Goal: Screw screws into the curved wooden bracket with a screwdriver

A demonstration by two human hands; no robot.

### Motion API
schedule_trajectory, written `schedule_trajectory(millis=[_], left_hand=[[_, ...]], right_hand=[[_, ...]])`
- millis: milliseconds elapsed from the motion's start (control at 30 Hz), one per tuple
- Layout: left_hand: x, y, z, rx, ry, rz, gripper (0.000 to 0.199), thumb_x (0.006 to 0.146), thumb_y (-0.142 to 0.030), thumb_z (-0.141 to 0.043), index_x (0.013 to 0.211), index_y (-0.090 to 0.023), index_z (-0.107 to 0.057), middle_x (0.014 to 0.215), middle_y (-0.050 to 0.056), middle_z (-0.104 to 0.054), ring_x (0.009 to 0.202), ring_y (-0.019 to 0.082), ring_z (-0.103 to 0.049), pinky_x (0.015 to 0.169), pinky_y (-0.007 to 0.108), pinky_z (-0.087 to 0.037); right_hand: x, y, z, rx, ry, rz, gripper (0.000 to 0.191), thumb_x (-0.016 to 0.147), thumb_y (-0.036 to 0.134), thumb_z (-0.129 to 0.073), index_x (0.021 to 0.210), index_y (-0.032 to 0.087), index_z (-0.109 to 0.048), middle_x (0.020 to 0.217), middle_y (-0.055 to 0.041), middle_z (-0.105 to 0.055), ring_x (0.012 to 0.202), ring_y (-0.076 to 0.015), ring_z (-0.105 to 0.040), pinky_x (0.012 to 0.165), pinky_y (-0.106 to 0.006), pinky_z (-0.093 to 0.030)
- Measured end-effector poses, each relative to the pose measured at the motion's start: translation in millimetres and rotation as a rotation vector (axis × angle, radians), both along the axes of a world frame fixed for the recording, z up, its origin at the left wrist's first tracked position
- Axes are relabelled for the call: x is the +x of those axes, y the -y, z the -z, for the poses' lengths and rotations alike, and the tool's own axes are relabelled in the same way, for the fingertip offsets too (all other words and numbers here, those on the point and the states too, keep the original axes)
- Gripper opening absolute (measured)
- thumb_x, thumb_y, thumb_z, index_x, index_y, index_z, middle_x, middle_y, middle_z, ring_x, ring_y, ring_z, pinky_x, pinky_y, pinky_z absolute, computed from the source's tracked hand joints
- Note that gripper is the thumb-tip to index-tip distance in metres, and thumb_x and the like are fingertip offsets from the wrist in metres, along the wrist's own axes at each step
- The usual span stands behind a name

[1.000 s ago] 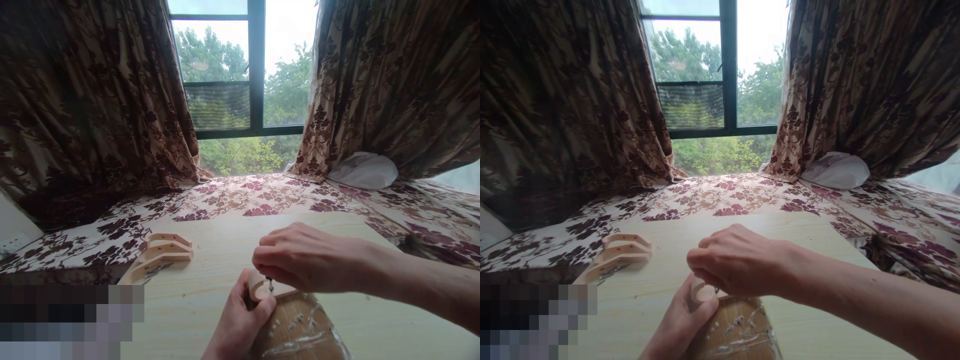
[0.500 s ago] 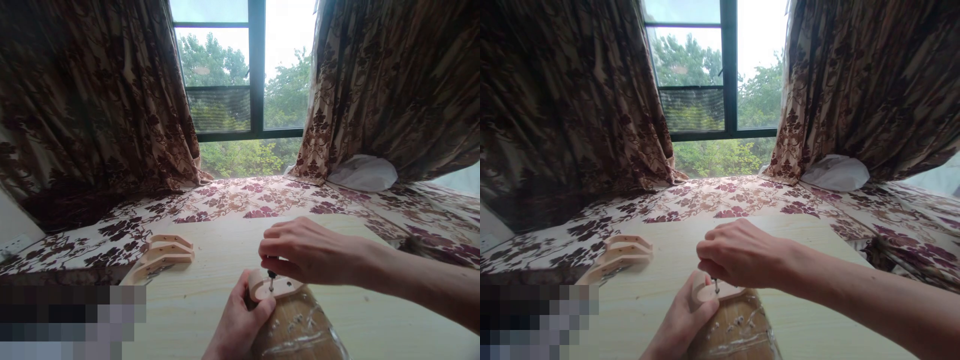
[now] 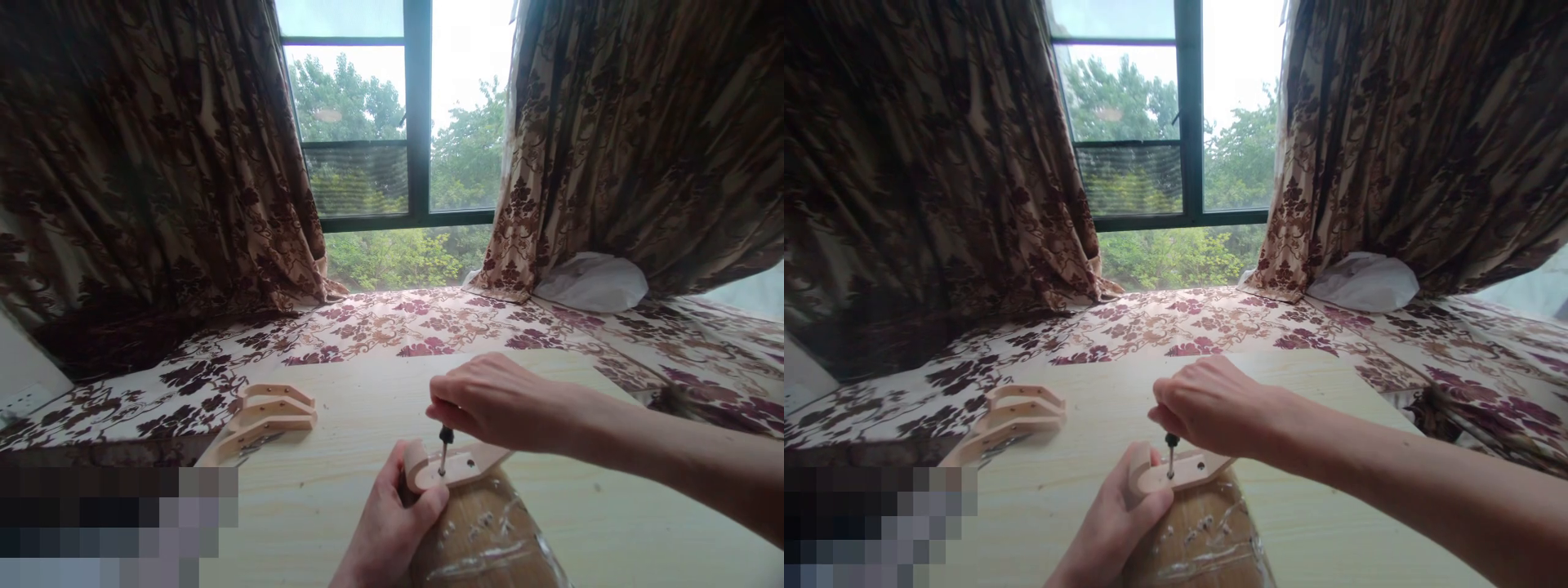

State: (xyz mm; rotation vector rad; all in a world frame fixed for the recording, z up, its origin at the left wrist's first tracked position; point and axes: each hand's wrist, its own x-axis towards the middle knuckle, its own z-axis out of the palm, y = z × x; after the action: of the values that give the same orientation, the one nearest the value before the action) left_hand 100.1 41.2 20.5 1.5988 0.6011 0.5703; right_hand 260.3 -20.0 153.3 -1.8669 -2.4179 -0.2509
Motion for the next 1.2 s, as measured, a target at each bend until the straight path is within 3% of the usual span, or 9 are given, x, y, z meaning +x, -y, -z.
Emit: schedule_trajectory(millis=[200,267,400,500,667,767,1067,1200], left_hand=[[-1.5,0.1,0.4,0.022,0.012,0.0,0.016,0.073,-0.027,-0.056,0.08,-0.021,-0.043,0.069,-0.007,-0.039,0.066,0.011,-0.035,0.06,0.02,-0.034],[-1.7,-0.4,0.7,0.024,0.011,0.001,0.015,0.073,-0.027,-0.056,0.08,-0.021,-0.043,0.069,-0.006,-0.04,0.066,0.011,-0.035,0.061,0.021,-0.034],[-1.5,-1.7,3.2,0.025,0.009,0.005,0.017,0.073,-0.029,-0.057,0.079,-0.021,-0.044,0.068,-0.006,-0.041,0.065,0.011,-0.035,0.059,0.021,-0.033],[-1.2,-2.3,5.6,0.027,0.015,0.004,0.017,0.073,-0.03,-0.057,0.078,-0.021,-0.043,0.069,-0.006,-0.041,0.065,0.011,-0.036,0.059,0.021,-0.033],[-1.2,-2.2,6.3,0.03,0.012,0.002,0.016,0.073,-0.027,-0.056,0.079,-0.021,-0.043,0.069,-0.006,-0.041,0.066,0.011,-0.036,0.059,0.021,-0.033],[-1.1,-2.3,4.9,0.038,0.011,0.001,0.015,0.072,-0.027,-0.056,0.079,-0.021,-0.043,0.069,-0.006,-0.04,0.066,0.011,-0.035,0.06,0.022,-0.033],[-1.3,-2.8,4.4,0.045,0.006,0.002,0.015,0.073,-0.027,-0.056,0.079,-0.02,-0.045,0.07,-0.005,-0.042,0.067,0.012,-0.036,0.061,0.022,-0.033],[-0.5,-2.3,4.1,0.042,0.013,0.008,0.015,0.073,-0.027,-0.056,0.08,-0.02,-0.044,0.069,-0.006,-0.041,0.065,0.011,-0.035,0.059,0.021,-0.032]], right_hand=[[-0.2,5.6,-7.9,-0.083,-0.073,-0.217,0.02,0.091,0.024,-0.044,0.079,0.018,-0.058,0.076,-0.0025,-0.062,0.063,-0.0103,-0.048,0.056,-0.025,-0.027],[0.5,3.4,-2.8,-0.075,-0.069,-0.196,0.021,0.092,0.023,-0.043,0.077,0.017,-0.056,0.073,-0.0028,-0.062,0.062,-0.0104,-0.047,0.056,-0.025,-0.027],[1.3,-3.5,7.4,-0.038,-0.026,-0.021,0.025,0.093,0.027,-0.042,0.077,0.016,-0.057,0.068,-0.004,-0.064,0.056,-0.0107,-0.047,0.052,-0.027,-0.023],[1.6,-4.3,5.5,-0.038,0.003,0.053,0.027,0.093,0.029,-0.041,0.078,0.015,-0.059,0.067,-0.0051,-0.065,0.056,-0.0119,-0.05,0.051,-0.028,-0.021],[2.8,6.6,-11.3,-0.151,-0.066,-0.103,0.017,0.088,0.026,-0.049,0.097,0.019,-0.061,0.085,-0.0044,-0.068,0.07,-0.0143,-0.057,0.057,-0.026,-0.03],[2.7,11.0,-14.8,-0.194,-0.082,-0.163,0.014,0.088,0.021,-0.046,0.089,0.019,-0.061,0.082,-0.0031,-0.067,0.07,-0.0136,-0.056,0.059,-0.026,-0.032],[3.5,1.7,-3.2,-0.139,-0.06,0.011,0.018,0.089,0.03,-0.048,0.084,0.018,-0.06,0.068,-0.0047,-0.064,0.059,-0.0127,-0.05,0.052,-0.026,-0.026],[3.6,8.2,-12.2,-0.135,-0.054,-0.046,0.016,0.088,0.031,-0.051,0.092,0.019,-0.061,0.074,-0.0035,-0.066,0.06,-0.0131,-0.052,0.052,-0.025,-0.026]])
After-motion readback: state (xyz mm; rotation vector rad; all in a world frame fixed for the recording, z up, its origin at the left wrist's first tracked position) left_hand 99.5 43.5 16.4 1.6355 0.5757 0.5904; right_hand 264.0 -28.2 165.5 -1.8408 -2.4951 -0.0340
